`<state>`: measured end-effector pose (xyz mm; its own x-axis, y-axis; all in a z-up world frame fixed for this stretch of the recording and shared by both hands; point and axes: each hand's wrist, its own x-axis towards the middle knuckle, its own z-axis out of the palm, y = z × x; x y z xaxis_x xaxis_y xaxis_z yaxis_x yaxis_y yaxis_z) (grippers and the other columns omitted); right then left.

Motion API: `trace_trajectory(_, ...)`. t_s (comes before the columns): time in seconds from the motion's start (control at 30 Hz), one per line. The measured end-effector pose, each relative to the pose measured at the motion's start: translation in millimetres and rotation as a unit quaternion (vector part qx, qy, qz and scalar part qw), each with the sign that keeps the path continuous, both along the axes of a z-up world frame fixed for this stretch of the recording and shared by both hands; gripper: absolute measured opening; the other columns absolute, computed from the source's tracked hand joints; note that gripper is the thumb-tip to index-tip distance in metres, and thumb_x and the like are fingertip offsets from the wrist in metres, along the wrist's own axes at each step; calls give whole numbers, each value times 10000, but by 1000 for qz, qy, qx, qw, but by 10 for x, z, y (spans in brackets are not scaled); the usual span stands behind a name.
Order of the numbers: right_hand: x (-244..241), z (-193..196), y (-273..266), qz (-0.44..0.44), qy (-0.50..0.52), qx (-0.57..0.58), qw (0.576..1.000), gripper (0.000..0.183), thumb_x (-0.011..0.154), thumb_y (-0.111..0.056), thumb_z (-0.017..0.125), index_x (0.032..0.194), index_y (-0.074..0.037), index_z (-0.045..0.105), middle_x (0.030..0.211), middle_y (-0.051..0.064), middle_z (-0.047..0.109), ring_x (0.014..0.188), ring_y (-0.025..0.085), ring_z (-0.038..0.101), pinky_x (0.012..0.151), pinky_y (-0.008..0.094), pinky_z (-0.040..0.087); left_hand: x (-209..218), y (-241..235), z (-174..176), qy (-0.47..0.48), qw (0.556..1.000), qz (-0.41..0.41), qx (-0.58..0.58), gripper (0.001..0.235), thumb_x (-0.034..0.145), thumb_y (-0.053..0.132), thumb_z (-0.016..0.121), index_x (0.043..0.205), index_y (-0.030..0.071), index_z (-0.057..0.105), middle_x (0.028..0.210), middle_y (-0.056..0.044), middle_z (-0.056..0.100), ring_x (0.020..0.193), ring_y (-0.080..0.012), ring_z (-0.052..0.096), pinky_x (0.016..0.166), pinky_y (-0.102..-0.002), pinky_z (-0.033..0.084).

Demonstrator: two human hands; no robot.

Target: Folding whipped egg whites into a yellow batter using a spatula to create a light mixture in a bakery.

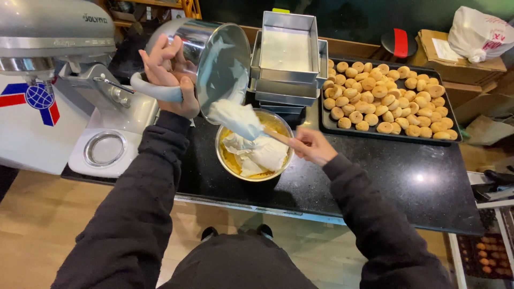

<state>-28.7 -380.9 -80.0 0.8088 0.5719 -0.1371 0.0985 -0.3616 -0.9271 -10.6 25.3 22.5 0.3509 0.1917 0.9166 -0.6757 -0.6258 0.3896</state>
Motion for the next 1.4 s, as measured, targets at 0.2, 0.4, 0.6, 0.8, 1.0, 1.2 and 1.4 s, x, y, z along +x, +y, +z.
trace_trajectory(0.2, -280, -351, -349, -212, -377, -233, 871, 485, 1094, -541, 779, 857, -191, 541, 859, -56, 799, 637, 222, 680, 547, 434, 494, -10, -27, 26, -74, 995, 62, 13, 520, 1136, 491, 410, 1274, 22, 588, 1387, -217, 786, 1379, -414, 730, 1375, -813, 61)
trace_trajectory(0.4, -304, 125, -289, -193, -572, -262, 753, 453, 1135, -490, 850, 858, -217, 619, 802, -83, 646, 531, 122, 473, 438, 321, 306, -74, 17, -90, -13, 998, 26, 62, 463, 1089, 440, 438, 1319, 49, 532, 1389, -131, 781, 1463, -545, 671, 1336, -894, 116)
trace_trajectory(0.6, 62, 800, 272, -206, -665, -261, 668, 405, 1106, -389, 965, 915, -145, 704, 951, 29, 728, 663, 157, 588, 507, 311, 410, -205, -197, -118, 85, 992, -82, 45, 444, 1102, 445, 469, 1368, 90, 483, 1609, -280, 628, 1208, -359, 814, 1409, -793, -44)
trace_trajectory(0.8, 264, 625, 846, -216, -457, -368, 781, 304, 1245, -408, 560, 1149, -149, 688, 921, 69, 739, 488, 174, 598, 374, 369, 503, -193, -561, -80, -1, 981, -169, -91, 622, 1067, 545, 578, 1382, 9, 587, 1539, -250, 688, 1395, -456, 803, 1504, -654, -42)
trace_trajectory(1.0, 16, 363, 960, -40, -100, -112, 988, 531, 1124, -497, 748, 771, -199, 485, 760, -18, 539, 705, 152, 477, 677, 370, 380, -219, -465, -39, -34, 995, -90, -32, 437, 1096, 462, 509, 1336, 97, 503, 1446, -186, 756, 1491, -405, 652, 1368, -888, 34)
trace_trajectory(1.2, -30, 569, 563, -28, 137, 74, 987, 439, 1118, -444, 757, 883, -211, 469, 673, -32, 473, 507, 75, 331, 399, 254, 211, 8, -344, -99, -118, 985, -77, -99, 430, 1068, 435, 572, 1270, 55, 576, 1380, -217, 766, 1381, -408, 716, 1425, -758, 10)
trace_trajectory(1.4, -374, 419, -146, -173, -244, -100, 949, 470, 1039, -501, 850, 844, -179, 568, 745, -23, 560, 693, 142, 490, 653, 352, 366, -93, 33, -133, -50, 999, -10, 2, 472, 1083, 435, 496, 1351, 57, 585, 1474, -172, 718, 1465, -436, 658, 1370, -870, 60)
